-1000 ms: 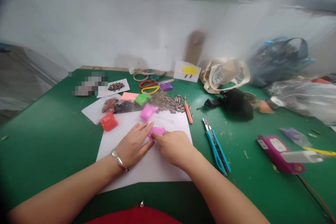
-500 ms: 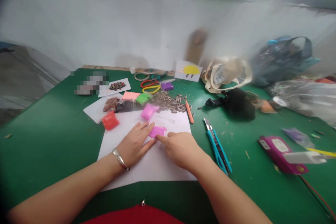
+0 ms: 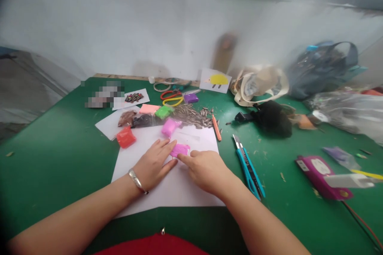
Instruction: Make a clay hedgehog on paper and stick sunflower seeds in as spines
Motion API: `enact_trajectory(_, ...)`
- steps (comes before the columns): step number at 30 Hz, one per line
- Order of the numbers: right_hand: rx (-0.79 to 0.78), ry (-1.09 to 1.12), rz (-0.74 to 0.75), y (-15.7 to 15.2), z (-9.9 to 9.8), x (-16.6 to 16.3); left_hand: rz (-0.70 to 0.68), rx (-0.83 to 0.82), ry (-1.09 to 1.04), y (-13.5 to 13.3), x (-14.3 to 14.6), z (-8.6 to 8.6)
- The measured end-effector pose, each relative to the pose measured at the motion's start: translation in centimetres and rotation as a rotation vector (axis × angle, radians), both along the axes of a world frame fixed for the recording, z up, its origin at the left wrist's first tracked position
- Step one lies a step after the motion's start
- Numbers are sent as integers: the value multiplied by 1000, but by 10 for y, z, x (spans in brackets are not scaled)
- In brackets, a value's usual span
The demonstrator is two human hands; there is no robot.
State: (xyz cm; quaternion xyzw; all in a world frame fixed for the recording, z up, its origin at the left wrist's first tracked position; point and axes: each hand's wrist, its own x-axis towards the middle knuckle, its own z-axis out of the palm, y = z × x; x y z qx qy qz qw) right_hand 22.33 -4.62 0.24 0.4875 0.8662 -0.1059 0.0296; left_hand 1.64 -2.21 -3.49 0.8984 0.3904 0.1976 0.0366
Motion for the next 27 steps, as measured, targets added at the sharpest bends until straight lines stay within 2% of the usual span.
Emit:
enact_trajectory(6,-39,-40,-29,1,-1,-1,0,9,-2,0,0,0)
enact_trajectory(12,-32,2,-159,5,2,4,-16,1,-10,0,0,2)
enact_trajectory(19,-16,-62,-132,7,2,4,-14,-43,-3,0,1,4)
enact_trajectory(27,26,-113,-121,9,-3,-2,-28,-21,-23,1,1,6)
